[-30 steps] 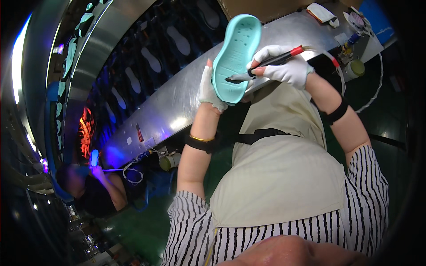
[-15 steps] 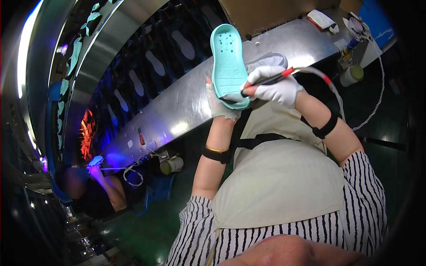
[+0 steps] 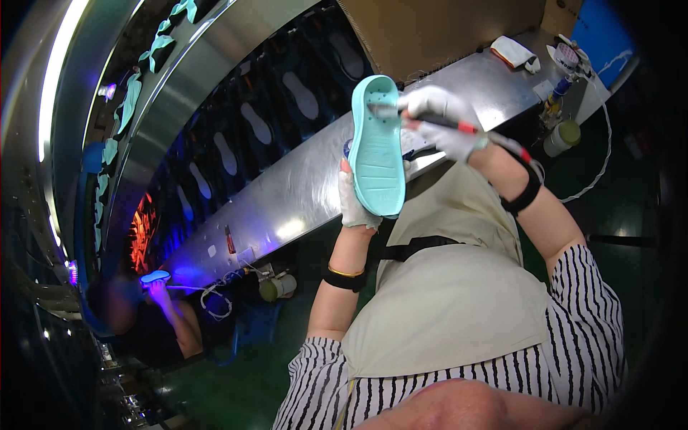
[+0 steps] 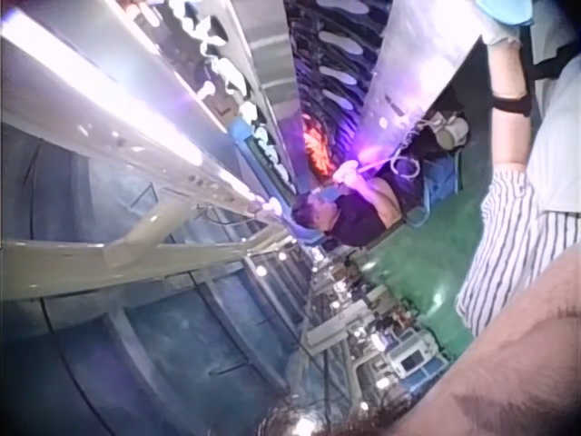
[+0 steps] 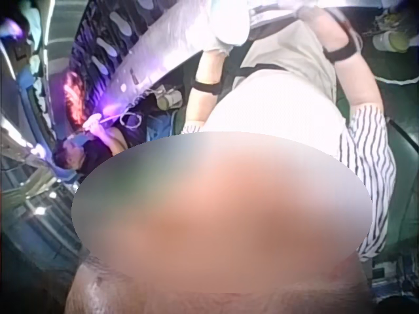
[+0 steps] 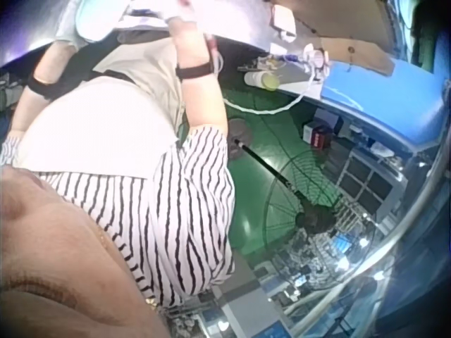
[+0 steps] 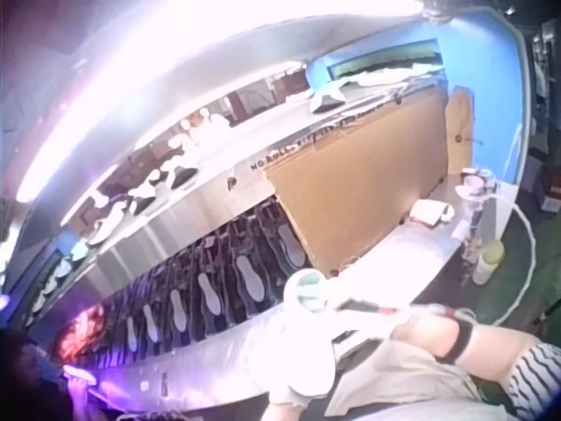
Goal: Applying adhesive or primer to the bottom of shoe soles using a brush.
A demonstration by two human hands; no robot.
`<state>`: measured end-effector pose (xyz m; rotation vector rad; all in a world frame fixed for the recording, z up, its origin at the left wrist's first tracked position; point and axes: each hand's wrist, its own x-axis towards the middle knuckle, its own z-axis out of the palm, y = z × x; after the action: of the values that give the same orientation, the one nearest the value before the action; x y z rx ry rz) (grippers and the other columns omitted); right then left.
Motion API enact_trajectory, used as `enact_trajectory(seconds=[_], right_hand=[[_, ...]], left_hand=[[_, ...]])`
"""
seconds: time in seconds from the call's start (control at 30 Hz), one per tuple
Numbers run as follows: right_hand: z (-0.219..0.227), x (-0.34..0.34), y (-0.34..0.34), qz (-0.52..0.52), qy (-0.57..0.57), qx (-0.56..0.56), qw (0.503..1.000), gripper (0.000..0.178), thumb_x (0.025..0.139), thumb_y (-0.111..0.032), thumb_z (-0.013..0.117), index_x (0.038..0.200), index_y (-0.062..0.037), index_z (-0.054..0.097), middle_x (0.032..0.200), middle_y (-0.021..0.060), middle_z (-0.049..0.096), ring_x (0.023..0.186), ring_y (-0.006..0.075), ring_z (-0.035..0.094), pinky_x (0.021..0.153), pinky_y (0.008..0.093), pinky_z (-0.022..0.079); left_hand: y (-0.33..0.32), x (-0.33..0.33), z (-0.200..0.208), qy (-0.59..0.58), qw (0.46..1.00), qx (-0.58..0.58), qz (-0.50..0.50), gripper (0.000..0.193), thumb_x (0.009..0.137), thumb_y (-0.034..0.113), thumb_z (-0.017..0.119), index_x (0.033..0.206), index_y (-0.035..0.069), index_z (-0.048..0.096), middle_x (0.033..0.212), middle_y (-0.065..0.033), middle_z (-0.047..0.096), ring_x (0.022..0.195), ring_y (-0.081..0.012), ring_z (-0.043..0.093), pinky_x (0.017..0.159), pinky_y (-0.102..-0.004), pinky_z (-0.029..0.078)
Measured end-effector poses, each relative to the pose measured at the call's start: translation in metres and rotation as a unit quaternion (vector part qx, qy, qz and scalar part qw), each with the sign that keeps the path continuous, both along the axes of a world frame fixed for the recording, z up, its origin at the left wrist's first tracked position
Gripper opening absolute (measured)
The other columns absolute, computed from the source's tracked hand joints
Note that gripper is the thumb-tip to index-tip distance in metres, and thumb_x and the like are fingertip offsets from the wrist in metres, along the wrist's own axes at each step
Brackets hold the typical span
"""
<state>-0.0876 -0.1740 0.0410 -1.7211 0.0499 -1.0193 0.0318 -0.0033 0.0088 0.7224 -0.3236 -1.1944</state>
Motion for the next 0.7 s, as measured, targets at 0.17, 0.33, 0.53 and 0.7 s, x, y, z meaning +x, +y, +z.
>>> enact_trajectory(seconds=[0.17,0.33,0.53,0.7], right_hand=[[0.009,-0.018,0.016,0.072,0.080,-0.045,0.993,0.018,0.075,0.010,0.065,0.085,-0.0028,0.059,0.098,0.0092,0.064,0.088,0.0193,0.062,0.082,0.0307,0.049],[0.026,-0.013,-0.006,-0.029,0.043,-0.131,0.990,0.014,0.076,0.008,0.064,0.083,-0.0026,0.060,0.099,0.0112,0.063,0.092,0.0223,0.061,0.084,0.0305,0.048],[0.028,-0.025,0.015,0.054,0.077,-0.113,0.989,0.019,0.070,0.012,0.062,0.081,-0.0041,0.060,0.100,0.0125,0.063,0.089,0.0253,0.063,0.079,0.0329,0.050],[0.041,-0.024,0.018,0.113,0.043,-0.184,0.975,0.020,0.067,0.011,0.064,0.079,-0.0032,0.059,0.098,0.0133,0.063,0.086,0.0260,0.063,0.076,0.0342,0.050]], left_hand=[[0.004,0.014,0.006,-0.084,0.996,0.000,-0.013,0.078,0.090,0.065,0.034,0.134,0.002,0.041,0.120,-0.0200,0.057,0.099,-0.0327,0.062,0.087,-0.0422,0.052],[0.002,0.015,0.015,-0.126,0.992,-0.011,-0.010,0.069,0.094,0.059,0.030,0.130,0.002,0.046,0.106,-0.0178,0.063,0.092,-0.0232,0.065,0.077,-0.0325,0.055],[-0.003,0.023,0.030,-0.177,0.983,0.008,0.053,0.066,0.096,0.056,0.031,0.128,0.002,0.047,0.109,-0.0132,0.061,0.097,-0.0223,0.061,0.085,-0.0343,0.050],[-0.023,0.035,0.065,-0.197,0.979,-0.052,0.016,0.064,0.097,0.055,0.029,0.129,0.002,0.046,0.106,-0.0143,0.063,0.091,-0.0232,0.063,0.081,-0.0353,0.052]])
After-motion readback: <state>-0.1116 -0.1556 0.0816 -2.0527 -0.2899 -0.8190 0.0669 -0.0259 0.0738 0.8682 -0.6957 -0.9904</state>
